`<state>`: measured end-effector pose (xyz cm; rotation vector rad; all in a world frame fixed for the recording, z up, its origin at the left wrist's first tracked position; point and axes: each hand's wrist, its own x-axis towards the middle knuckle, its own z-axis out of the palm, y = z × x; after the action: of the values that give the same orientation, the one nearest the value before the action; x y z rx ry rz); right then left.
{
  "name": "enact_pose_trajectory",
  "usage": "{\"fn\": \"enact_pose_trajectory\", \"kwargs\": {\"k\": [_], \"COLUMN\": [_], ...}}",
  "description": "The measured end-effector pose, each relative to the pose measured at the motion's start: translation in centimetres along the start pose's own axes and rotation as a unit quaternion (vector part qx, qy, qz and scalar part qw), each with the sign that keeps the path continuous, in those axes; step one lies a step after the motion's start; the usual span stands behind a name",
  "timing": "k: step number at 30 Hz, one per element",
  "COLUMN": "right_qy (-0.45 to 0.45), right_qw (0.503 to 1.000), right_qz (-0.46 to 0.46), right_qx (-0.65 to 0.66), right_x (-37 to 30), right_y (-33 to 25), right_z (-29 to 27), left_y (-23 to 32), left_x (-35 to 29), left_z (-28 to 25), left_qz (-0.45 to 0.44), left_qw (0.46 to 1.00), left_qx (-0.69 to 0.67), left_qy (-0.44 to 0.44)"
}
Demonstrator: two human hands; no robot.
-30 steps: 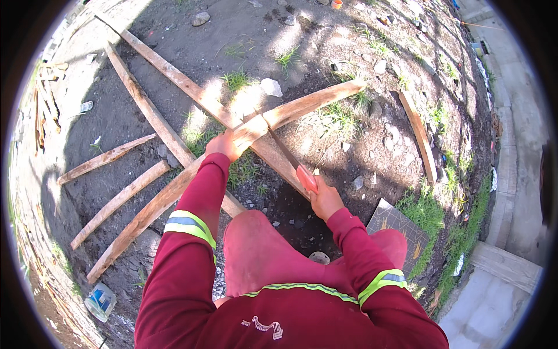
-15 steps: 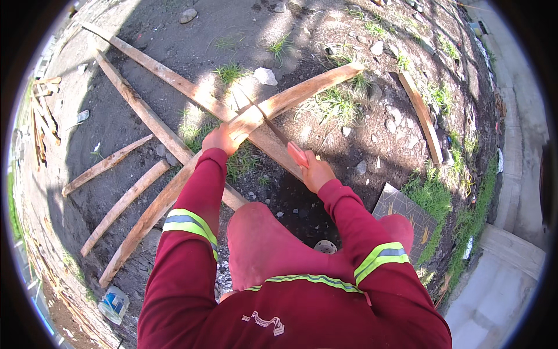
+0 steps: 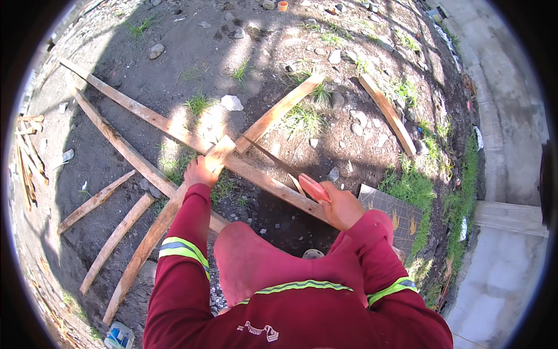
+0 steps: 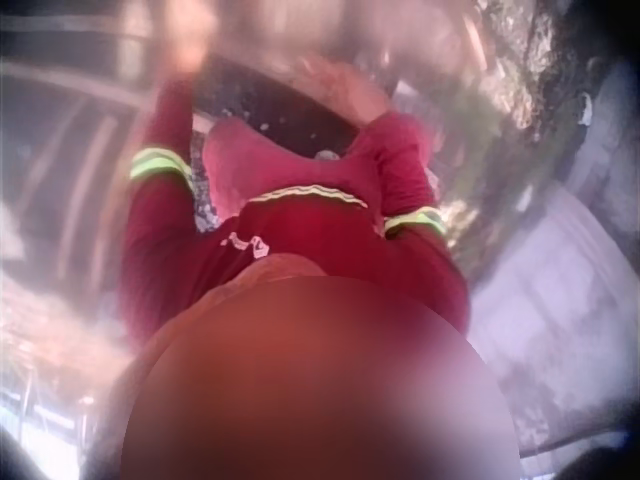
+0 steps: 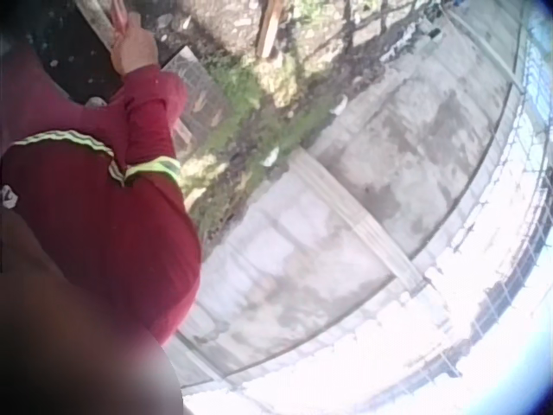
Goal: The person uses a hand saw to cut a wooden plank resting on other planks on the ground. After cutting, the person picks up a hammer and a tile and places the tile on the ground.
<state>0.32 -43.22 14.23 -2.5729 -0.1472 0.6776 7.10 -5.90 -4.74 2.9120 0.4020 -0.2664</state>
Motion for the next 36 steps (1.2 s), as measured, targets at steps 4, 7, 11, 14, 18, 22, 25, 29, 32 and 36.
{"fn": "enact_pose_trajectory", "kwargs": {"k": [4,7,11,14,18,22,25,29,32,36], "right_qy": [0.142,0.151,0.157,0.104,0.066,0.057,0.052,0.034,0.025,0.041], "right_qw": [0.989,0.949,0.832,0.749,0.67,0.688,0.758,0.824,0.839,0.846], "right_qz": [-0.046,0.087,0.014,0.025,0.003,0.024,0.002,-0.03,-0.033,-0.046], "right_qx": [0.007,0.261,0.532,0.654,0.739,0.723,0.65,0.565,0.542,0.529], "right_x": [-3.0,-4.6,-4.1,-1.8,1.8,4.1,4.9,5.1,4.7,4.0], "right_y": [-1.5,-0.3,2.3,2.6,0.5,-1.1,-1.1,-0.2,0.2,0.4], "right_z": [-6.9,-8.9,-6.8,-3.4,1.4,5.0,6.3,6.6,6.3,5.8], "left_y": [-0.1,0.3,3.4,7.9,15.8,23.2,26.7,30.4,31.4,33.3], "left_x": [-1.7,-3.7,-7.3,-11.9,-18.8,-23.4,-24.9,-28.1,-27.6,-29.2], "left_z": [-0.7,-3.2,-10.4,-18.4,-29.6,-37.3,-40.3,-39.1,-39.5,-38.1], "left_qz": [0.046,0.085,-0.023,0.145,0.476,0.626,0.652,0.647,0.666,0.681], "left_qw": [0.994,0.985,0.91,0.757,0.492,0.35,0.364,0.314,0.324,0.289], "left_qx": [0.057,0.069,-0.386,-0.597,-0.679,-0.627,-0.532,-0.613,-0.51,-0.551], "left_qy": [0.079,0.132,-0.153,-0.222,-0.264,-0.303,-0.4,-0.327,-0.438,-0.387]}}
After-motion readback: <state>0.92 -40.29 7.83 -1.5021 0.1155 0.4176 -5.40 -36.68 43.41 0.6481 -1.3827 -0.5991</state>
